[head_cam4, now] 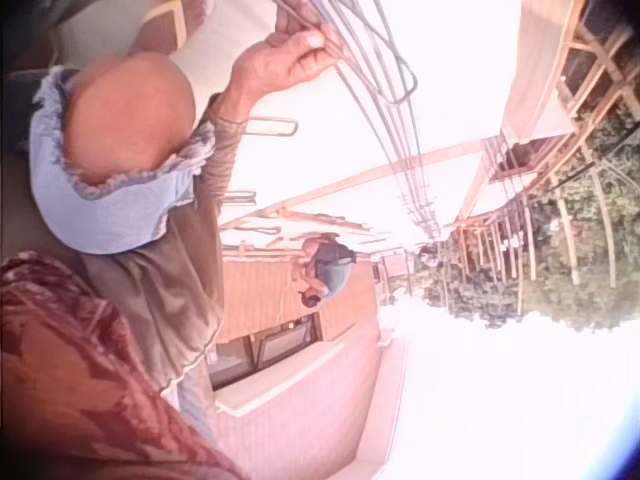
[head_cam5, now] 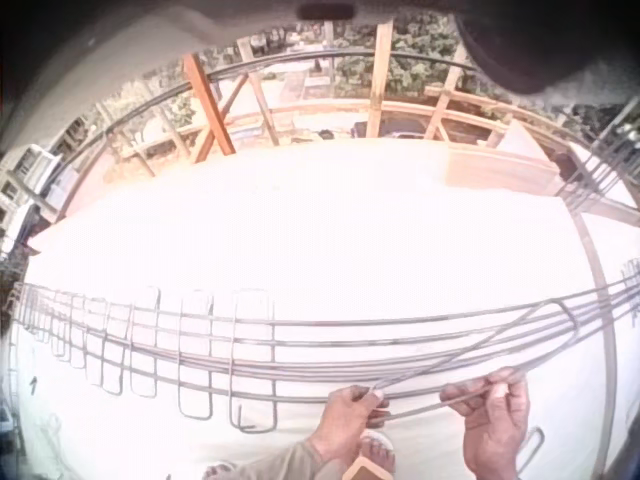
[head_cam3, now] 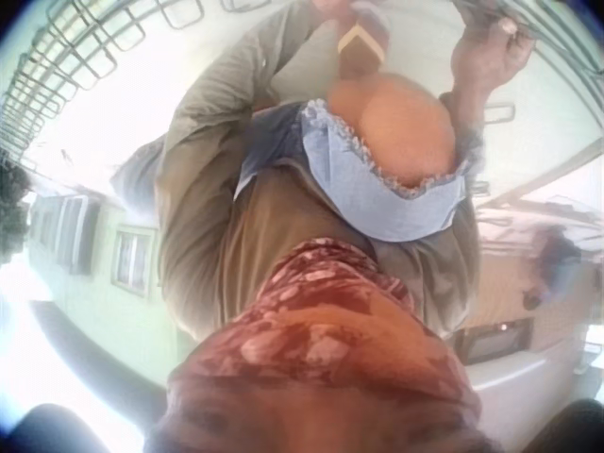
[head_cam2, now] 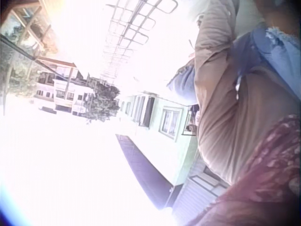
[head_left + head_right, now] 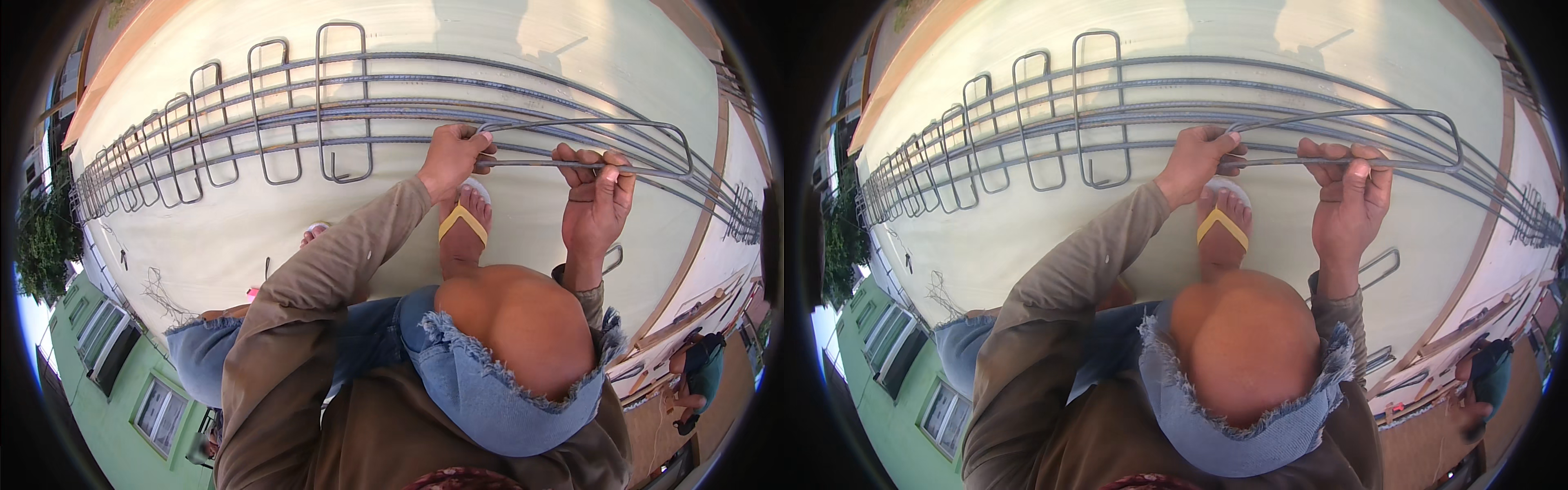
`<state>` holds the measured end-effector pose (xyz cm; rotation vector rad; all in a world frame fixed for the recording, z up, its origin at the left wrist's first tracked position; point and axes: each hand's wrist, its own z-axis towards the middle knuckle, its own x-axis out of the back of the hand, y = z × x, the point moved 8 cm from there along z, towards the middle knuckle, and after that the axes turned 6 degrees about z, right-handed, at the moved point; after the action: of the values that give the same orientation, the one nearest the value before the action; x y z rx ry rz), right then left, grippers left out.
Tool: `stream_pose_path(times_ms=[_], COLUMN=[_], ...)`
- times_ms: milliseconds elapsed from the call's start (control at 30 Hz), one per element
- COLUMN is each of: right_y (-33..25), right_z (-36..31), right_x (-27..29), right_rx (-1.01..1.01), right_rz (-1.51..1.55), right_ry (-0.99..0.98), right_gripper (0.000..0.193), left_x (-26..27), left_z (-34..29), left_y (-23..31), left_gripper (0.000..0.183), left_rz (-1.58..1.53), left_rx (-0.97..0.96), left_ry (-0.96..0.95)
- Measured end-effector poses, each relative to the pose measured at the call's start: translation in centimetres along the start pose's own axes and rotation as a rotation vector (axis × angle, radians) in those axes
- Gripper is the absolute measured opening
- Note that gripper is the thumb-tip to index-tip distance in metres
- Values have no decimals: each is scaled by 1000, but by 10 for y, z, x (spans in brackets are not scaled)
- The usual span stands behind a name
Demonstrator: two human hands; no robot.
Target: The person places U-shaped rebar stirrups onto parallel longitudinal rebar rods laid on a flat surface, spacing them evenly and adjusting their positions by hand. The person repeatedly picks up stirrups and positions them along the rods to form a rebar cage.
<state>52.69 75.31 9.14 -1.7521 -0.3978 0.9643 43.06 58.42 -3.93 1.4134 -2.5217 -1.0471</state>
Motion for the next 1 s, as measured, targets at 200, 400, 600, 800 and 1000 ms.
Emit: stream_pose_path(times_ms=[200, 400, 600, 800, 1000], right_y=[-5, 35, 71, 92, 84], right_z=[-22, -61, -86, -114, -147], right_x=[36, 115, 122, 122, 136], right_rx=[-112, -534, -644, -734, -705], right_rz=[423, -114, -362, -290, -556], right_ry=[95, 362, 415, 522, 465], right_gripper=[98, 76, 46, 42, 47], left_x=[66, 78, 76, 73, 49], left_z=[18, 3, 1, -2, 0], left_y=[25, 60, 49, 39, 13], left_gripper=[32, 22, 21, 18, 13], left_rz=[168, 899, 1061, 1254, 1334], left_rx=[-172, -605, -586, -599, -557], left_ry=[175, 458, 396, 338, 194])
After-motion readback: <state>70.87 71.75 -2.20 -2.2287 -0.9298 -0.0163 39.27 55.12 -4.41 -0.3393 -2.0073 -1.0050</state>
